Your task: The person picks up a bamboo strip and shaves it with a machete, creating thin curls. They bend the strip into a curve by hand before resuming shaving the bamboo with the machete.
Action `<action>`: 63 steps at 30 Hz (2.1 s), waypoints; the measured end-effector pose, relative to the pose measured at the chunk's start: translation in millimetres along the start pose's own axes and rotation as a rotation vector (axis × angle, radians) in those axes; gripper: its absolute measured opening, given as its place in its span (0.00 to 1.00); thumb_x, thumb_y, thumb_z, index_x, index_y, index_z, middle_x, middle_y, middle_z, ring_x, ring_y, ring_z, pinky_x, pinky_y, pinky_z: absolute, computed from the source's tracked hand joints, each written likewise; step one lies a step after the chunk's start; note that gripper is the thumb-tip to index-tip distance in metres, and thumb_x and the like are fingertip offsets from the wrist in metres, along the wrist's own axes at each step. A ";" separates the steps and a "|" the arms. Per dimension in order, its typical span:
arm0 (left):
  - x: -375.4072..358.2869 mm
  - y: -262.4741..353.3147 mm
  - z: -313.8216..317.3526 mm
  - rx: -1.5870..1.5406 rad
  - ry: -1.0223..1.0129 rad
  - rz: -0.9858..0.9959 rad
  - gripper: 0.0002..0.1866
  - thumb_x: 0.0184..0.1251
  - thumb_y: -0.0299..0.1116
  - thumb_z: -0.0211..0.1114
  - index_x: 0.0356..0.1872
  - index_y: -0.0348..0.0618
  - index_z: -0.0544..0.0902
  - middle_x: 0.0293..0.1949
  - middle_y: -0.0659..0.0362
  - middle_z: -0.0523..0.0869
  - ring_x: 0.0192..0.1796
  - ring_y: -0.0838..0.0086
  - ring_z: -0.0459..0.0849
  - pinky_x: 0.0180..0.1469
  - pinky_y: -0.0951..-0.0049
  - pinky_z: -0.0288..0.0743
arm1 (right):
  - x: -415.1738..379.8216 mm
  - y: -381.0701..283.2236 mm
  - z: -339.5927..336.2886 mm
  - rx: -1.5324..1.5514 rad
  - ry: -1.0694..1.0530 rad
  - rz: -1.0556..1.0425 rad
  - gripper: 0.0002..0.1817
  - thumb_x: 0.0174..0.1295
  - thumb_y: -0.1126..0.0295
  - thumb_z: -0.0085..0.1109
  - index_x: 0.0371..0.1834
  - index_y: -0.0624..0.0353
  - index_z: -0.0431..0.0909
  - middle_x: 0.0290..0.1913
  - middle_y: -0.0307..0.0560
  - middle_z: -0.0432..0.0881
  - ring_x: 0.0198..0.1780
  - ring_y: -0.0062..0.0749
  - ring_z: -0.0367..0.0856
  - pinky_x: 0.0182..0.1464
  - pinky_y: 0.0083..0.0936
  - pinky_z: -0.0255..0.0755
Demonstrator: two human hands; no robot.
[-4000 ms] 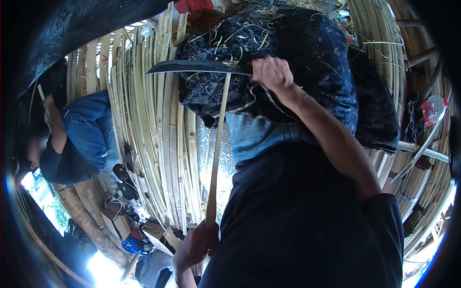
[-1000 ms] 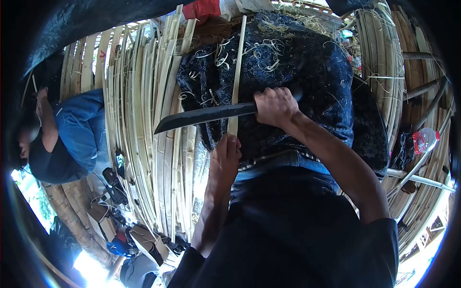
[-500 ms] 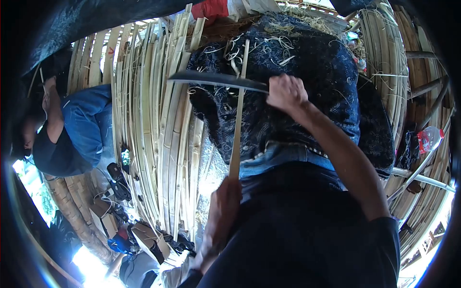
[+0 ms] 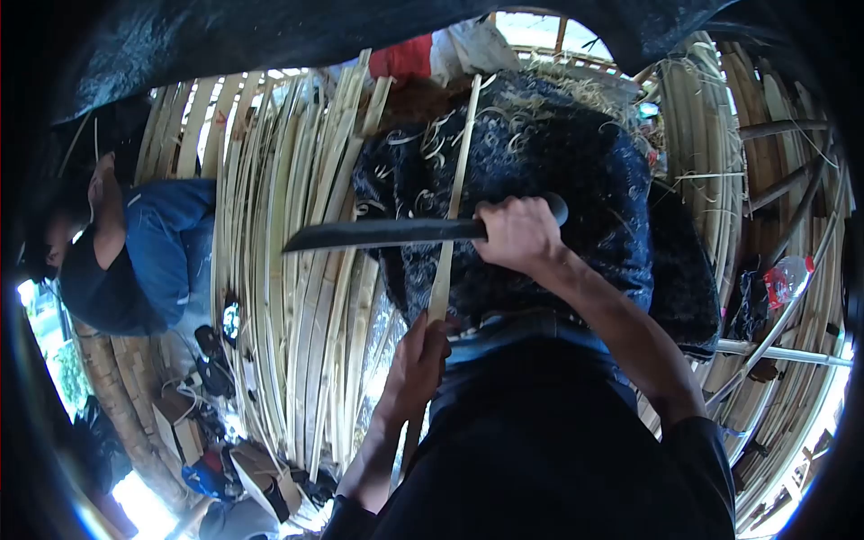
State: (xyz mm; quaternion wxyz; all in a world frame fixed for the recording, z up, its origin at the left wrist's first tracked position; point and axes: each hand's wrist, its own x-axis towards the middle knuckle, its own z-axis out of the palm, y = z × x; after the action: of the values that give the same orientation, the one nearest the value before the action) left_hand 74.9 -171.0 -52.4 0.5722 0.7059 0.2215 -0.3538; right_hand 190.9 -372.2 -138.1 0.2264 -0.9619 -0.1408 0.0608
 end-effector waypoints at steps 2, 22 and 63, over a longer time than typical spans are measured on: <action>12.9 -3.3 12.6 -0.108 -0.018 -0.052 0.13 0.82 0.38 0.48 0.47 0.43 0.77 0.22 0.67 0.70 0.22 0.86 0.65 0.24 0.79 0.59 | 8.7 7.4 0.4 -0.077 -0.009 0.013 0.13 0.53 0.58 0.65 0.31 0.56 0.84 0.28 0.54 0.86 0.33 0.49 0.88 0.39 0.41 0.82; -126.9 -72.1 -67.4 -0.392 -0.237 -0.394 0.16 0.84 0.44 0.46 0.40 0.45 0.76 0.22 0.70 0.66 0.19 0.85 0.62 0.22 0.79 0.52 | 33.6 28.7 8.8 -0.064 -0.116 0.285 0.15 0.56 0.60 0.62 0.38 0.59 0.86 0.39 0.61 0.87 0.44 0.54 0.87 0.53 0.44 0.78; 25.8 16.3 4.6 0.055 0.206 0.259 0.22 0.85 0.46 0.44 0.49 0.40 0.81 0.20 0.69 0.62 0.23 0.86 0.57 0.25 0.76 0.50 | 38.4 67.5 -62.8 0.409 0.114 0.382 0.12 0.63 0.61 0.67 0.36 0.60 0.83 0.24 0.49 0.78 0.28 0.49 0.81 0.32 0.35 0.76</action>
State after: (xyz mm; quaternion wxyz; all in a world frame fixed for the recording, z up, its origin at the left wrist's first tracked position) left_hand 102.3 -181.9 -61.7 0.5677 0.7765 0.1765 -0.2088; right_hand 255.2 -444.9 -114.8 0.4078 -0.9072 0.0713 0.0755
